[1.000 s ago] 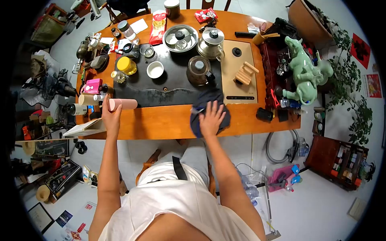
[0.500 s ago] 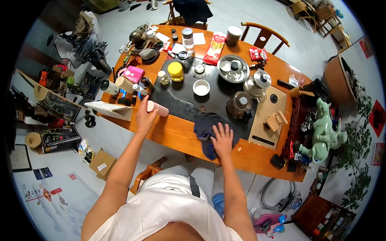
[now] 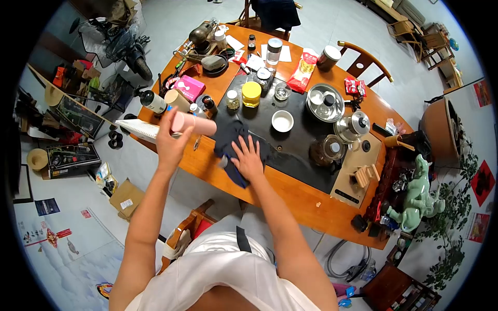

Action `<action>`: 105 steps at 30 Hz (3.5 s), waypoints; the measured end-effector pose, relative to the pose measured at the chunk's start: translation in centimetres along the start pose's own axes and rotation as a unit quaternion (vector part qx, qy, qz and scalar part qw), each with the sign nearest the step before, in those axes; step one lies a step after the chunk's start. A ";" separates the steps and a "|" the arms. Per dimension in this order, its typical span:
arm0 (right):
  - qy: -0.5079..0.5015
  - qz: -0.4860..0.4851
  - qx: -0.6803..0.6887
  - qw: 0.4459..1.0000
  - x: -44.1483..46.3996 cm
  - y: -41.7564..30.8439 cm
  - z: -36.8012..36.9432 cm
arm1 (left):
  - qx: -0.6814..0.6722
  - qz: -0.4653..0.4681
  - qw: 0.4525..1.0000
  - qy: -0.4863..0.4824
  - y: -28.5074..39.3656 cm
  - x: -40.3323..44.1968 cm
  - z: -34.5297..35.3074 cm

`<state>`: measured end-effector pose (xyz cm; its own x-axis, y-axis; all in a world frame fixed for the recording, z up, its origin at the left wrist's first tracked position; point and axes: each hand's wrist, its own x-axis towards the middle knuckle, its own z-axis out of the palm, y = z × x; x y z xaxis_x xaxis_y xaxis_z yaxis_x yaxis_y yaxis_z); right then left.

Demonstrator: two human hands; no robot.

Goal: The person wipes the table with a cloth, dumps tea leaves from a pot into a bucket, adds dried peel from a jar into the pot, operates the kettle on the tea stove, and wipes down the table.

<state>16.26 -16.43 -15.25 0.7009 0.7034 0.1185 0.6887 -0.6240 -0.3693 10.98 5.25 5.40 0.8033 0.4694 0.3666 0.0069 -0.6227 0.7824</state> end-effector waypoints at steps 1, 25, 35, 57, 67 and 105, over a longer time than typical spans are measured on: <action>0.008 0.009 -0.004 1.000 1.8 0.1 0.7 | -0.002 -0.006 1.000 0.007 0.2 1.0 -0.5; 0.114 0.467 -0.070 0.874 -34.1 3.5 -4.1 | 0.141 0.005 0.982 -0.126 -25.5 26.7 14.8; 0.594 0.680 0.103 0.417 -31.5 9.8 -1.1 | 0.285 -0.022 0.951 -0.117 -23.6 27.4 15.2; 0.463 0.712 0.263 0.457 -26.6 2.2 0.0 | 0.005 0.268 0.919 -0.290 8.1 -19.1 27.2; 0.264 0.570 0.253 0.736 -39.3 -1.2 -5.4 | 0.031 0.342 0.870 -0.354 10.7 -21.6 28.2; 0.580 0.656 0.263 0.405 -41.8 13.9 -8.7 | -0.011 0.444 0.720 -0.533 20.7 -32.0 43.8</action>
<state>-1.80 -57.49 -17.30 0.2242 -0.9401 -0.2567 -0.3390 0.1718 -0.9250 11.46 -50.06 -12.21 0.4857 -0.8624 0.1424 -0.7918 -0.3651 0.4896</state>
